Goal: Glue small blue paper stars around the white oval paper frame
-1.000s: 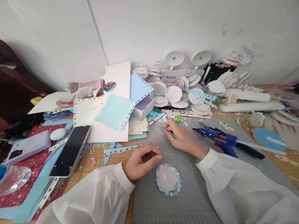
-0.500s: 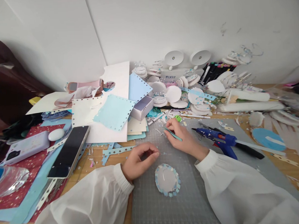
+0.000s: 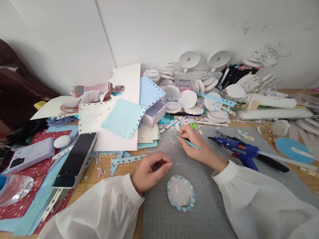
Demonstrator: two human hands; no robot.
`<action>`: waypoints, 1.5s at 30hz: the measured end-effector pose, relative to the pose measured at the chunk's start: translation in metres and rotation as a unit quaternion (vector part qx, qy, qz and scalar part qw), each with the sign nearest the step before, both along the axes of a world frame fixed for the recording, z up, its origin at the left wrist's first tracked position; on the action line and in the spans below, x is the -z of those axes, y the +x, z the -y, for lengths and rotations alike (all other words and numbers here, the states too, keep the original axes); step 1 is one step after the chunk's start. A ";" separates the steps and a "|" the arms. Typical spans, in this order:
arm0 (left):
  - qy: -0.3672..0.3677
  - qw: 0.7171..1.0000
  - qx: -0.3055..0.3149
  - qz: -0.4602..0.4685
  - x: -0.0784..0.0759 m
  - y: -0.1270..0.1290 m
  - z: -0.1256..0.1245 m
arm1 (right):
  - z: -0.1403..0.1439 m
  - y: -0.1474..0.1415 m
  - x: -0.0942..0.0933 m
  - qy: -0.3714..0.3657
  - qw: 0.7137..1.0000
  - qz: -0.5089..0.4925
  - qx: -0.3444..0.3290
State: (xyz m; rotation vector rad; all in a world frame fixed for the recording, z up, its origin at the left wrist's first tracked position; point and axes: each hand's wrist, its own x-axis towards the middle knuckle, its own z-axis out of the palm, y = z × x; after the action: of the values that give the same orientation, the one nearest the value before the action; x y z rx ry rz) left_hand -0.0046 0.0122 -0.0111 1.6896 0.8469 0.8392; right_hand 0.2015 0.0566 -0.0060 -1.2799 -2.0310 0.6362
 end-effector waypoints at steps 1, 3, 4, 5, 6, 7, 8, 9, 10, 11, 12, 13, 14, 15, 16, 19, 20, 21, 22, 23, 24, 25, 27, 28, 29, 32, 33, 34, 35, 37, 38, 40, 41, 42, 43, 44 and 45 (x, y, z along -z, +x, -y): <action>0.000 1.000 -0.001 0.000 0.000 0.000 0.000 | 0.003 0.002 -0.002 -0.014 1.000 -0.023 0.007; 0.001 1.000 -0.007 -0.002 0.000 0.000 0.000 | 0.011 0.007 -0.008 -0.064 0.993 -0.100 0.019; 0.002 1.000 -0.009 -0.002 0.000 0.001 0.000 | 0.016 0.009 -0.010 -0.093 0.984 -0.149 0.020; 0.003 1.000 -0.011 -0.002 0.000 0.001 0.000 | 0.020 0.010 -0.012 -0.119 0.972 -0.201 0.019; 0.003 1.000 -0.012 -0.002 -0.001 0.001 0.000 | 0.024 0.011 -0.014 -0.140 0.958 -0.251 0.016; 0.003 1.000 -0.013 -0.001 -0.001 0.001 0.000 | 0.029 0.011 -0.015 -0.156 0.942 -0.297 0.012; 0.003 1.000 -0.014 0.001 -0.001 0.002 -0.001 | 0.033 0.010 -0.016 -0.171 0.925 -0.340 0.008; 0.002 1.000 -0.015 0.002 -0.002 0.002 -0.001 | 0.038 0.009 -0.017 -0.187 0.908 -0.376 0.003; 0.001 1.000 -0.017 0.004 -0.002 0.002 -0.001 | 0.042 0.008 -0.017 -0.203 0.892 -0.404 -0.003; -0.001 1.000 -0.018 0.005 -0.002 0.002 -0.001 | 0.046 0.005 -0.017 -0.220 0.878 -0.424 -0.011; -0.003 1.000 -0.017 0.008 -0.002 0.002 -0.001 | 0.050 0.003 -0.016 -0.236 0.868 -0.437 -0.022; -0.006 1.000 -0.016 0.012 -0.002 0.001 -0.001 | 0.054 0.001 -0.015 -0.249 0.860 -0.443 -0.033; -0.009 1.000 -0.012 0.017 -0.002 0.001 -0.001 | 0.057 -0.001 -0.014 -0.260 0.856 -0.445 -0.042; -0.013 1.000 -0.009 0.024 -0.002 0.001 -0.001 | 0.060 -0.003 -0.013 -0.268 0.854 -0.442 -0.049; -0.018 0.999 -0.005 0.032 -0.002 0.001 -0.001 | 0.062 -0.005 -0.011 -0.273 0.855 -0.438 -0.056; -0.041 0.997 0.004 0.059 -0.002 0.001 -0.002 | 0.067 -0.007 -0.005 -0.275 0.859 -0.425 -0.080; -0.052 0.996 0.003 0.068 -0.003 0.001 -0.002 | 0.068 -0.007 -0.003 -0.274 0.859 -0.424 -0.088; -0.065 0.995 0.000 0.076 -0.003 0.001 -0.002 | 0.069 -0.008 -0.002 -0.273 0.859 -0.422 -0.094; -0.078 0.993 -0.003 0.083 -0.003 0.001 -0.002 | 0.069 -0.008 0.000 -0.272 0.860 -0.421 -0.097; -0.090 0.992 -0.006 0.089 -0.003 0.002 -0.003 | 0.070 -0.007 0.001 -0.271 0.861 -0.419 -0.099; -0.100 0.991 -0.009 0.094 -0.003 0.002 -0.003 | 0.071 -0.007 0.002 -0.269 0.863 -0.417 -0.099; -0.108 0.989 -0.010 0.097 -0.003 0.002 -0.003 | 0.072 -0.007 0.002 -0.268 0.865 -0.414 -0.098; -0.112 0.988 -0.016 0.102 -0.004 0.002 -0.003 | 0.073 -0.007 0.001 -0.265 0.868 -0.409 -0.098; -0.111 0.988 -0.020 0.103 -0.004 0.002 -0.004 | 0.074 -0.007 0.001 -0.264 0.868 -0.408 -0.099; -0.108 0.988 -0.024 0.104 -0.004 0.002 -0.004 | 0.074 -0.007 0.001 -0.264 0.868 -0.408 -0.100; -0.096 0.989 -0.028 0.104 -0.004 0.002 -0.004 | 0.074 -0.007 0.002 -0.259 0.867 -0.414 -0.098; -0.094 0.990 -0.027 0.106 -0.004 0.002 -0.004 | 0.074 -0.007 0.003 -0.256 0.868 -0.416 -0.095; -0.091 0.990 -0.025 0.108 -0.004 0.002 -0.004 | 0.074 -0.006 0.003 -0.252 0.868 -0.418 -0.092; -0.088 0.990 -0.023 0.110 -0.004 0.002 -0.004 | 0.074 -0.006 0.003 -0.249 0.869 -0.418 -0.088; -0.087 0.990 -0.021 0.110 -0.004 0.001 -0.004 | 0.074 -0.004 0.003 -0.246 0.872 -0.415 -0.082; -0.089 0.990 -0.021 0.109 -0.005 0.001 -0.004 | 0.074 -0.003 0.003 -0.246 0.874 -0.411 -0.079; -0.095 0.990 -0.020 0.103 -0.006 0.001 -0.004 | 0.074 -0.001 0.001 -0.243 0.880 -0.401 -0.077; -0.097 0.990 -0.019 0.101 -0.007 0.001 -0.004 | 0.074 -0.001 0.000 -0.240 0.884 -0.393 -0.078; -0.098 0.990 -0.016 0.098 -0.008 0.001 -0.004 | 0.075 0.000 -0.001 -0.237 0.889 -0.384 -0.081; -0.097 0.990 -0.014 0.097 -0.008 0.000 -0.004 | 0.075 0.000 -0.001 -0.233 0.893 -0.374 -0.086; -0.097 0.990 -0.012 0.098 -0.008 0.000 -0.004 | 0.076 0.001 -0.002 -0.229 0.898 -0.365 -0.093; -0.098 0.990 -0.012 0.101 -0.008 0.000 -0.004 | 0.076 0.001 -0.002 -0.227 0.901 -0.357 -0.100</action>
State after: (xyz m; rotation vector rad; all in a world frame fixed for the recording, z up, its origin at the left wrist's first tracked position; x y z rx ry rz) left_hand -0.0045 0.0165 -0.0028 1.4005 0.7832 0.8971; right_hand 0.2022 -0.0195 -0.0040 -0.8693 -1.4341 1.4974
